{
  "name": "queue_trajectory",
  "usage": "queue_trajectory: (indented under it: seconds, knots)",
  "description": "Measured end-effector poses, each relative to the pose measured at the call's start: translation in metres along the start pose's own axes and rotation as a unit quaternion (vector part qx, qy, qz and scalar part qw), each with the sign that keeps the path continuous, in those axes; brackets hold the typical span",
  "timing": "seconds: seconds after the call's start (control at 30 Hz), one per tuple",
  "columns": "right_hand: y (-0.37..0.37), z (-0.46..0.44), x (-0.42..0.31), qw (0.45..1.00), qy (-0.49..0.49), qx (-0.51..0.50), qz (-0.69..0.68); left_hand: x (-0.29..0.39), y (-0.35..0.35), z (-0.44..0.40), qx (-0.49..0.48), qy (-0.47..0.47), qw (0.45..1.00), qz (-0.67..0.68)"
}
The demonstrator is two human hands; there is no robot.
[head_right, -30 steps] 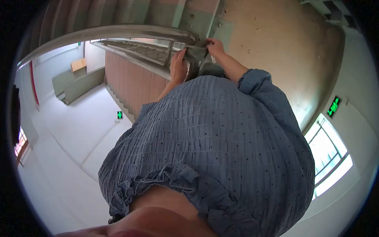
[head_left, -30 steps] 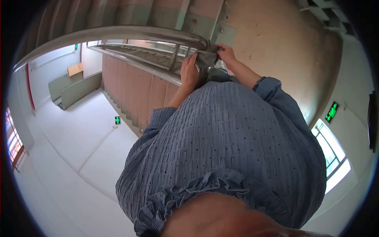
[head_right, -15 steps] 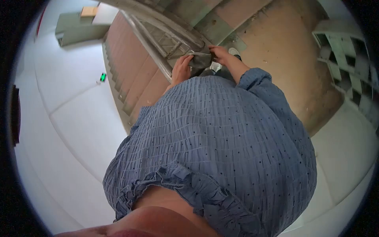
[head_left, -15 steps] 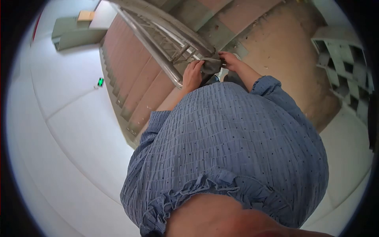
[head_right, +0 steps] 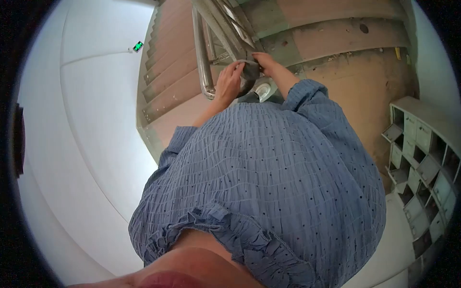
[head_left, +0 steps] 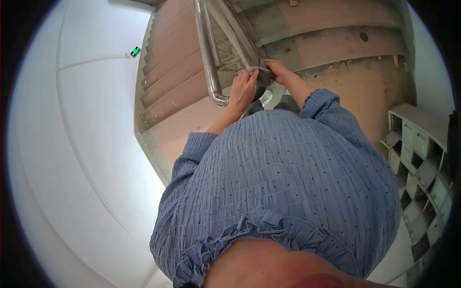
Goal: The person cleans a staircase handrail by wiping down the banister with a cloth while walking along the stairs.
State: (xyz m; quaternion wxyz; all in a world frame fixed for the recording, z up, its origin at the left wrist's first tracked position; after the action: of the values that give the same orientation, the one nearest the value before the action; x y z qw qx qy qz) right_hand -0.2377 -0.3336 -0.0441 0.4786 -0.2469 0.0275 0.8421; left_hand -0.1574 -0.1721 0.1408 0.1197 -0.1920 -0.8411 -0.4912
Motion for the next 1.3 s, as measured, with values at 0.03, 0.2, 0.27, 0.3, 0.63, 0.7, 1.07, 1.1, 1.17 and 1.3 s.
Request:
queue_trajectory:
  seconds: [0.03,0.2,0.27,0.3,0.63,0.7,1.07,1.1,1.17,1.3]
  knots:
    - [-0.001,-0.006,-0.015,0.999,0.026,-0.028,-0.032,-0.003,0.001,-0.01,0.0,-0.001,1.0,0.0]
    - [-0.009,0.014,-0.09,0.985,0.135,-0.061,-0.088,-0.021,0.017,-0.053,0.034,-0.027,0.997,-0.061]
    - [-0.016,0.012,-0.114,0.982,0.177,-0.049,-0.056,-0.037,0.019,-0.055,0.044,-0.019,0.997,-0.065]
    - [-0.024,0.015,-0.115,0.984,0.165,-0.055,-0.041,-0.046,0.021,-0.049,0.054,-0.004,0.996,-0.069]
    - [-0.083,0.019,-0.022,0.969,0.19,0.01,0.159,-0.11,-0.021,0.131,0.074,0.268,0.956,0.09]
    - [-0.102,0.028,-0.037,0.924,0.297,0.055,0.235,-0.125,-0.025,0.15,0.06,0.318,0.937,0.128]
    - [-0.202,0.056,-0.049,0.843,0.451,0.073,0.283,-0.175,0.023,0.185,0.085,0.4,0.902,0.137]
    - [-0.194,0.063,-0.054,0.864,0.417,0.082,0.27,-0.175,0.031,0.179,0.086,0.4,0.902,0.137]
    - [-0.189,0.078,-0.072,0.867,0.438,0.083,0.223,-0.173,0.062,0.161,0.157,0.308,0.933,0.099]
    - [-0.172,0.076,-0.086,0.882,0.439,0.111,0.13,-0.173,0.127,0.108,0.214,0.223,0.951,-0.012]
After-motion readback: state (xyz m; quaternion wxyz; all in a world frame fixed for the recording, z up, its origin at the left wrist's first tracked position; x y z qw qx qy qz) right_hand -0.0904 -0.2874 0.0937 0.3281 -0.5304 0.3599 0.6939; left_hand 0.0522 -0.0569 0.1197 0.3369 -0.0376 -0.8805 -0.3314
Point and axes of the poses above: each hand's wrist, its own z-axis away from the middle knuckle, its own y-axis out of the back of the hand, x = y × z, the point moved 7 cm from there along -z, towards the middle knuckle, and after that the axes turned 14 degrees about -y, right-handed, at the moved point
